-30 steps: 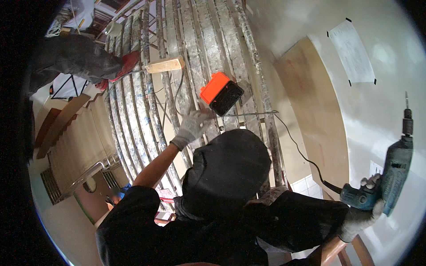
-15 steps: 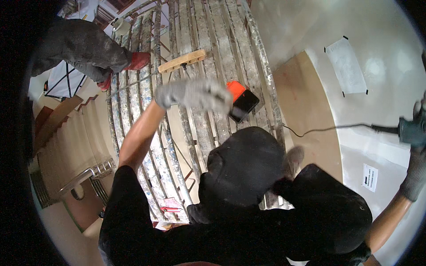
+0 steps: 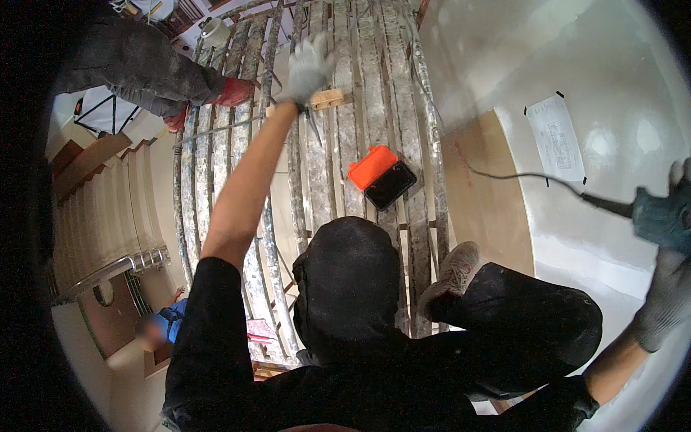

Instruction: The person holds a white ceiling panel in place while using a power drill to secure it with a screw.

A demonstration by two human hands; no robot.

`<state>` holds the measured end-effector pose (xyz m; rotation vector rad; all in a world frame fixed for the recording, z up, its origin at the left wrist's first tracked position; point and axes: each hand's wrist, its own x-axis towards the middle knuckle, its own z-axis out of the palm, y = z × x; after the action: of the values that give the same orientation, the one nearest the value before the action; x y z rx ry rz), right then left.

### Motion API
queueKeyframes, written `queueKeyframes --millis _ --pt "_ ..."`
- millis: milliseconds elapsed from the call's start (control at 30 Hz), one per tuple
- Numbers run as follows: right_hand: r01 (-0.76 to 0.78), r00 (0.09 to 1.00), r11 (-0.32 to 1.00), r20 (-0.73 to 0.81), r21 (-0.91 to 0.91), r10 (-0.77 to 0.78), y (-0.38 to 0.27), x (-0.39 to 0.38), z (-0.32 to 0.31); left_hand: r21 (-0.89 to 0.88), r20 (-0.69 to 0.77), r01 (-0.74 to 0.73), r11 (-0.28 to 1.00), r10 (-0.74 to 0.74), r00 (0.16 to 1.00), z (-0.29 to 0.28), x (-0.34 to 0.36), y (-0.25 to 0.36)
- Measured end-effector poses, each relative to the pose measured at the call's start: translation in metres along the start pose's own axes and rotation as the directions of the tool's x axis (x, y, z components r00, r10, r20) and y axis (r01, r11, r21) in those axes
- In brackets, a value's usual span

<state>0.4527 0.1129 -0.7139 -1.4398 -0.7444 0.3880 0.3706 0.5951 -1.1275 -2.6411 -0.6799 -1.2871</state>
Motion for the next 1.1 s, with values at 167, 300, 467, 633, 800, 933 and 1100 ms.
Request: queueKeyframes --millis 167,300,467,633,800,933,1100 --pt "-0.143 0.977 0.987 -0.170 -0.067 0.130 0.046 -0.035 -0.059 -0.338 0.583 0.049 0.940 0.169 0.795 -0.047 -0.109 0.115" --pt "-0.226 0.974 0.965 -0.053 -0.136 0.221 0.058 -0.030 -0.057 -0.483 0.813 0.074 0.872 0.416 0.406 -0.069 -0.178 0.176" --pt "-0.310 0.942 0.948 -0.162 -0.074 0.295 0.067 -0.031 -0.078 -0.327 0.836 -0.316 0.891 0.428 0.343 -0.057 -0.206 0.204" --pt "-0.202 0.979 0.979 -0.020 -0.007 0.202 0.070 -0.026 -0.079 -0.345 0.781 -0.349 0.871 0.473 0.408 -0.043 -0.219 0.206" --pt "-0.235 0.970 0.966 -0.083 -0.107 0.226 0.073 -0.020 -0.068 -0.344 0.714 -0.345 0.873 0.482 0.508 -0.036 -0.232 0.199" --pt "-0.333 0.929 0.942 -0.158 0.045 0.336 0.076 -0.032 -0.097 -0.339 0.828 -0.284 0.897 0.427 0.363 -0.051 -0.205 0.207" --pt "-0.321 0.922 0.943 -0.257 -0.091 0.289 0.087 -0.017 -0.068 -0.285 0.829 -0.118 0.951 0.307 0.467 -0.072 -0.197 0.199"
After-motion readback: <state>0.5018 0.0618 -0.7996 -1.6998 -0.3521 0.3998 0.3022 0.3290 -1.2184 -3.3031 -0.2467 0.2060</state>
